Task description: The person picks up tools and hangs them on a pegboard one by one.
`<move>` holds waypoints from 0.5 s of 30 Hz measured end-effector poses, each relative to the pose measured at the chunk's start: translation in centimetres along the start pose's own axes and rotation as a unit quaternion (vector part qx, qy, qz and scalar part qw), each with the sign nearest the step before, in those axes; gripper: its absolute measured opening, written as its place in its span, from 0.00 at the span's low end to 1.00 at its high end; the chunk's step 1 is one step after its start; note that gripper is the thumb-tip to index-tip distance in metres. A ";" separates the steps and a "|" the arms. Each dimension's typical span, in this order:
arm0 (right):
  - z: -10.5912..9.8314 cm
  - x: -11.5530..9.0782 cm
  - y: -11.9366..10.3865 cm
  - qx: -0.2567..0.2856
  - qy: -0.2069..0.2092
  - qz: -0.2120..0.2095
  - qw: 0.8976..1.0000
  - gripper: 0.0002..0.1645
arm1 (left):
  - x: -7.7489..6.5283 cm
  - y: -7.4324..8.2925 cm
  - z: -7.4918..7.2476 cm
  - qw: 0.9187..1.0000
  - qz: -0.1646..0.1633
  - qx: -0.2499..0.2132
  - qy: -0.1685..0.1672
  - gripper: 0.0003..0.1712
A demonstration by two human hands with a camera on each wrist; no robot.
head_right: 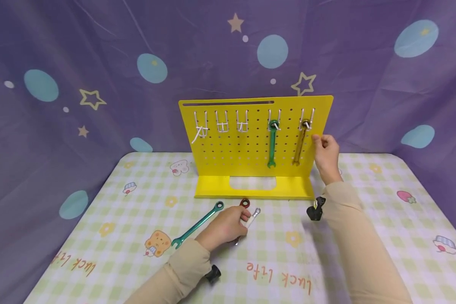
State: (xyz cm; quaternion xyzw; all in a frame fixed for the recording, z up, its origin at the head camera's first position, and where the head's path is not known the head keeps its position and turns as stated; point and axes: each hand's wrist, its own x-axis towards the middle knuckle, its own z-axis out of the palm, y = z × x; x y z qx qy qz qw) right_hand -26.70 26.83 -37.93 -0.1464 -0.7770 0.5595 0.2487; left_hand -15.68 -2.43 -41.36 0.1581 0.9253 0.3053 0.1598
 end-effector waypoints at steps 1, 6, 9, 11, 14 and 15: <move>0.0 0.0 0.0 0.000 -0.001 0.001 1.000 0.17 | 0.0 0.1 0.0 1.000 0.001 0.002 0.000 0.18; -0.1 0.0 -0.1 -0.001 -0.002 0.005 1.000 0.16 | 0.0 0.2 0.0 1.000 0.005 0.012 -0.001 0.18; -0.1 0.0 -0.1 -0.004 -0.003 0.007 1.000 0.17 | 0.0 0.3 0.0 1.000 0.004 0.027 -0.008 0.17; -0.1 -0.1 0.0 -0.006 -0.004 0.008 1.000 0.18 | 0.1 0.3 0.1 0.999 0.005 0.039 -0.015 0.16; 0.0 -0.1 0.0 -0.008 -0.003 0.007 1.000 0.18 | 0.1 0.3 0.1 0.998 0.010 0.049 -0.022 0.14; 0.0 -0.1 0.0 -0.009 -0.002 0.007 1.000 0.18 | 0.0 0.3 0.0 0.998 0.012 0.051 -0.024 0.13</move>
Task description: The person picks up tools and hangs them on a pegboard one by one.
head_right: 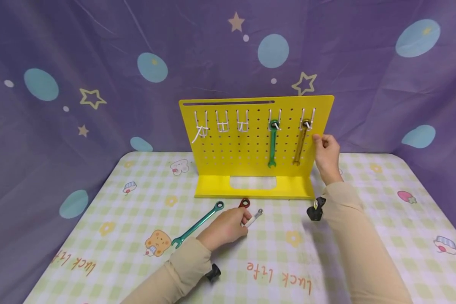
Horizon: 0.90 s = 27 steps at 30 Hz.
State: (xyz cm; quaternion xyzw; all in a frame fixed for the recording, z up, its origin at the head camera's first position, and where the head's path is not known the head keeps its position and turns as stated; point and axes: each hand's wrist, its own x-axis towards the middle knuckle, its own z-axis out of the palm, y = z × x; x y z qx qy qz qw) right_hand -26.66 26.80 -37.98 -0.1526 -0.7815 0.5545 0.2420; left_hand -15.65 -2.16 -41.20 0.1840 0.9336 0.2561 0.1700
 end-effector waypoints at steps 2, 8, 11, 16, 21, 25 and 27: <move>0.1 0.0 0.1 0.000 0.004 -0.003 1.000 0.18 | -0.1 0.0 -0.1 1.000 0.000 -0.008 -0.003 0.13; 0.3 0.1 0.2 0.006 -0.002 0.002 1.000 0.18 | -0.5 -0.2 -0.5 0.999 -0.009 -0.043 -0.014 0.13; 0.1 0.1 0.1 0.000 -0.004 0.007 1.000 0.19 | -0.6 -0.2 -0.7 0.999 -0.004 -0.043 -0.016 0.14; -0.1 0.1 0.1 -0.003 -0.007 0.011 1.000 0.18 | -0.4 -0.2 -0.8 0.999 0.003 -0.036 -0.016 0.15; 0.1 0.1 0.2 0.004 -0.003 0.006 1.000 0.16 | -0.2 0.0 -1.3 0.999 0.007 -0.048 -0.005 0.16; 0.1 0.1 0.2 0.007 -0.001 0.004 1.000 0.15 | 0.1 0.3 -1.9 0.997 -0.002 -0.073 0.004 0.18; 0.1 0.1 0.2 0.008 0.000 0.003 1.000 0.15 | 0.2 0.6 -2.2 0.996 -0.006 -0.083 0.010 0.18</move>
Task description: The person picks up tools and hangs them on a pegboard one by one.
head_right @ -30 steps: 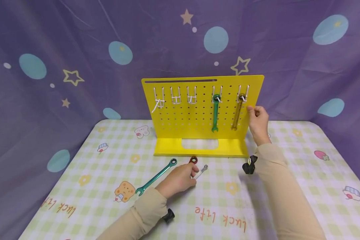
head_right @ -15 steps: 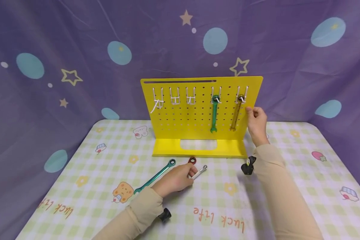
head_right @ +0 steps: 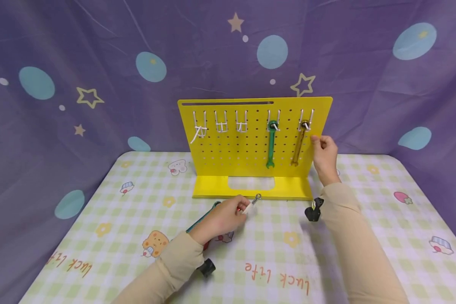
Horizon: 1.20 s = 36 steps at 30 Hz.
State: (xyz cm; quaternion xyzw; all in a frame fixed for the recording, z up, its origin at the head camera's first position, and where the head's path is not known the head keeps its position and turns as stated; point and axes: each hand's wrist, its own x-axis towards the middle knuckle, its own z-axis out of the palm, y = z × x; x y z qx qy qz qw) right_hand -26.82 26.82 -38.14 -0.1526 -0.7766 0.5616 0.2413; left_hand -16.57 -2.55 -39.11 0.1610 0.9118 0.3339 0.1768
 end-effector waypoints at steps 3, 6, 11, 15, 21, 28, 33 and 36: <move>0.0 -0.1 0.0 0.002 0.002 -0.007 1.000 0.16 | 0.2 0.4 -0.4 1.000 0.006 -0.007 0.011 0.17; 0.0 -0.1 -0.1 0.006 0.007 -0.014 1.000 0.17 | 0.3 0.7 -0.9 0.999 0.020 -0.023 0.026 0.16; 0.1 -0.1 -0.1 0.007 0.011 -0.015 1.000 0.17 | 0.5 1.2 -1.5 0.995 0.044 -0.061 0.059 0.16; 0.1 -0.1 0.0 0.008 0.011 -0.013 1.000 0.16 | 0.6 1.5 -1.8 0.992 0.056 -0.073 0.084 0.16; 0.1 -0.1 -0.1 0.011 0.011 -0.017 1.000 0.17 | 0.6 2.0 -2.5 0.988 0.058 -0.096 0.107 0.17; 0.0 -0.1 -0.1 0.010 0.010 -0.009 1.000 0.17 | 0.9 2.4 -3.1 0.984 0.067 -0.100 0.133 0.17; 0.1 -0.1 0.0 0.017 0.009 -0.009 1.000 0.17 | 0.9 2.6 -3.3 0.979 0.076 -0.117 0.151 0.17; 0.2 -0.1 0.0 0.021 0.010 -0.007 1.000 0.16 | 0.9 2.8 -3.5 0.973 0.081 -0.133 0.168 0.17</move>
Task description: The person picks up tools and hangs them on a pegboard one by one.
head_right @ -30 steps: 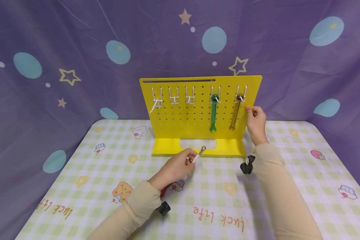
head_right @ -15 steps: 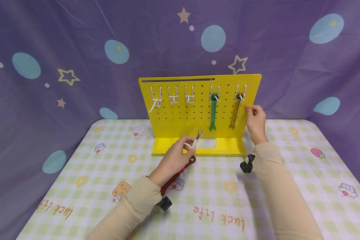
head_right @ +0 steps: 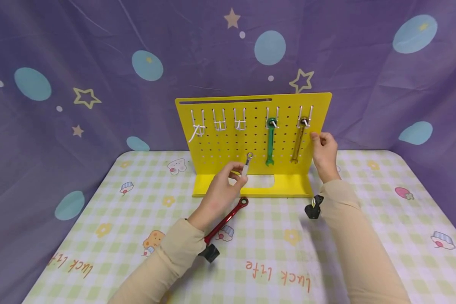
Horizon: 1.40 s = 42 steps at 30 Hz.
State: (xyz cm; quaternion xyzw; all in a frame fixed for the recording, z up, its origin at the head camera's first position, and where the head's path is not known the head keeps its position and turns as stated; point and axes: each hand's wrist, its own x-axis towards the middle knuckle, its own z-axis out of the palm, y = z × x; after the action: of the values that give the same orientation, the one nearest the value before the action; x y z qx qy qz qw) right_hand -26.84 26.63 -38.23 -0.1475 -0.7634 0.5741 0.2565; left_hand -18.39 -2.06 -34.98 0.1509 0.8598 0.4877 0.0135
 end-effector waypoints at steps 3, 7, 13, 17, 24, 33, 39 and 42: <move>0.0 0.0 0.0 0.001 -0.001 0.003 1.000 0.15 | 0.1 0.2 0.0 1.000 0.009 -0.021 0.020 0.17; 0.0 0.1 -0.1 0.000 -0.004 0.007 1.000 0.14 | 0.3 0.4 -0.1 0.997 0.013 -0.064 0.031 0.17; 0.0 0.0 -0.1 -0.002 -0.001 0.009 1.000 0.15 | 0.8 0.7 -0.2 0.994 0.008 -0.101 0.040 0.18; 0.0 0.0 -0.1 0.000 0.002 0.011 1.000 0.15 | 1.3 0.8 -0.4 0.993 0.014 -0.103 0.047 0.18; 0.0 0.1 -0.1 0.003 0.001 0.012 1.000 0.16 | 1.9 1.1 -0.8 0.993 0.032 -0.092 0.062 0.18; 0.0 0.1 -0.1 0.004 0.000 0.009 1.000 0.15 | 2.7 1.4 -1.1 0.991 0.038 -0.081 0.095 0.18; 0.0 0.1 -0.1 0.012 0.002 0.009 1.000 0.15 | 3.2 1.5 -1.1 0.991 0.051 -0.083 0.093 0.19; 0.1 0.1 -0.1 0.013 0.001 0.010 1.000 0.14 | 3.5 1.4 -1.0 0.991 0.053 -0.079 0.094 0.19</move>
State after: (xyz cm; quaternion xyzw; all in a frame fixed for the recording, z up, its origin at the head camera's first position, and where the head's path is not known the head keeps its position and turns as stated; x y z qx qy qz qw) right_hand -26.95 26.58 -38.13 -0.1524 -0.7540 0.5863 0.2539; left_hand -21.56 -1.31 -32.87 0.1486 0.8065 0.5665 -0.0814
